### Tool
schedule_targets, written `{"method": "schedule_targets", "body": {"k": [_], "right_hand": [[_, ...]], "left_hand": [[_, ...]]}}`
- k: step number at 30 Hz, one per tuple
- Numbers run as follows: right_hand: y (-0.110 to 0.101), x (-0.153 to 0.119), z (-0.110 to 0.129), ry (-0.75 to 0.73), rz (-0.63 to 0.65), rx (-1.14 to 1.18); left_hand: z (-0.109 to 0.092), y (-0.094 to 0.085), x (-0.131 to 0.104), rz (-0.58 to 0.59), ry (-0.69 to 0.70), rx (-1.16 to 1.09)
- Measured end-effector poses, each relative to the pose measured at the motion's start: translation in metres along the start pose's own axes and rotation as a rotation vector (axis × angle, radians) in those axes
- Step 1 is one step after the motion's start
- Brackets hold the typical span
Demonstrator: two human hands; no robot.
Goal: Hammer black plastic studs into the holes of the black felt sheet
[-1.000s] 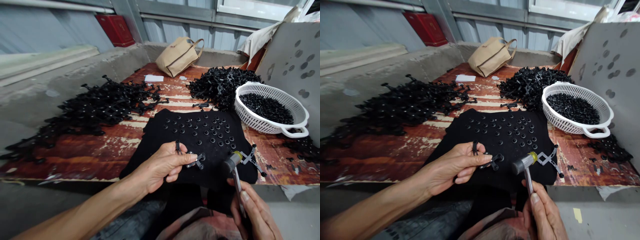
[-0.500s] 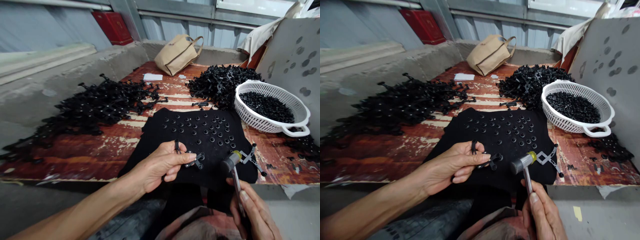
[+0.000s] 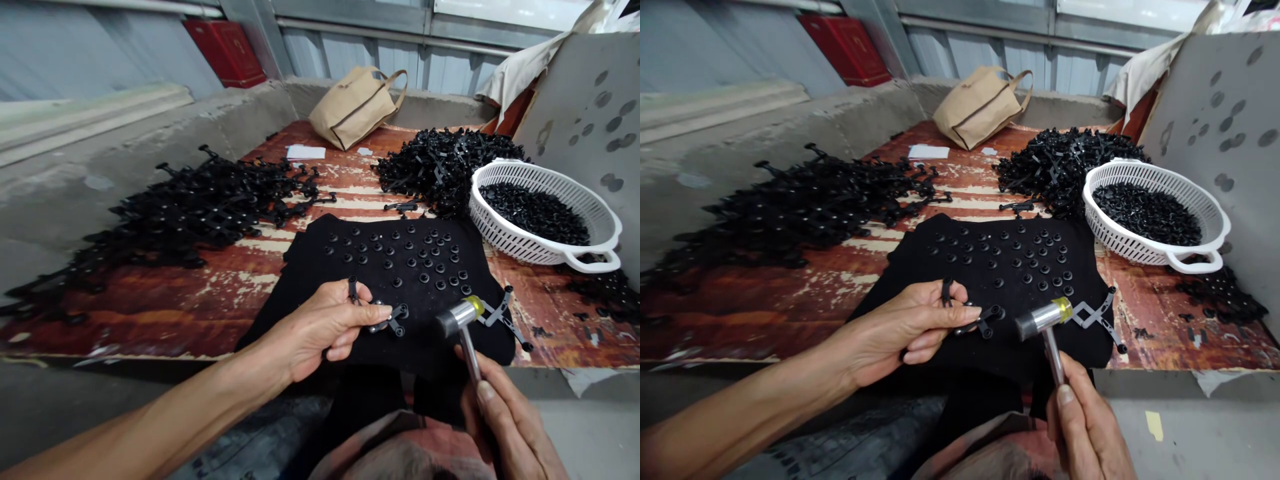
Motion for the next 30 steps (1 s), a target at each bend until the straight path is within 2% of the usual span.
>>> {"method": "schedule_targets", "body": {"k": [2,4,7,9,11,18,21,25,30], "right_hand": [[-0.004,0.001,0.001,-0.083,-0.033,-0.108],[-0.007,0.004,0.005,-0.211,0.036,-0.223],[-0.01,0.012,0.014,-0.482,0.145,-0.392],[-0.01,0.015,0.021,-0.635,0.157,-0.503],[-0.008,0.019,0.026,-0.714,0.165,-0.598],[-0.008,0.022,0.038,-0.627,0.268,-0.867],[-0.012,0.015,0.041,-0.656,0.258,-0.821],[-0.009,0.015,0.036,-0.686,0.135,-0.806],[-0.008,0.017,0.038,-0.653,0.178,-0.823]], "left_hand": [[-0.003,0.001,0.0,-0.019,-0.017,0.015],[-0.006,0.004,0.0,-0.042,-0.043,0.032],[-0.012,0.007,-0.001,-0.065,-0.077,0.055],[-0.014,0.008,-0.001,-0.074,-0.101,0.065],[-0.015,0.008,-0.001,-0.078,-0.126,0.074],[-0.016,0.009,0.0,-0.071,-0.129,0.106],[-0.016,0.008,-0.001,-0.061,-0.131,0.107],[-0.017,0.008,0.001,-0.056,-0.133,0.12],[-0.017,0.009,0.002,-0.046,-0.121,0.125]]}}
Point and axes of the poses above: each hand's wrist, its own x-axis towards the middle knuckle, its own y-axis out of the palm, z = x × y, the point moved 2 cm from there along x, towards the middle knuckle, and after that the axes turned 12 degrees about z, right-handed, at the moved point
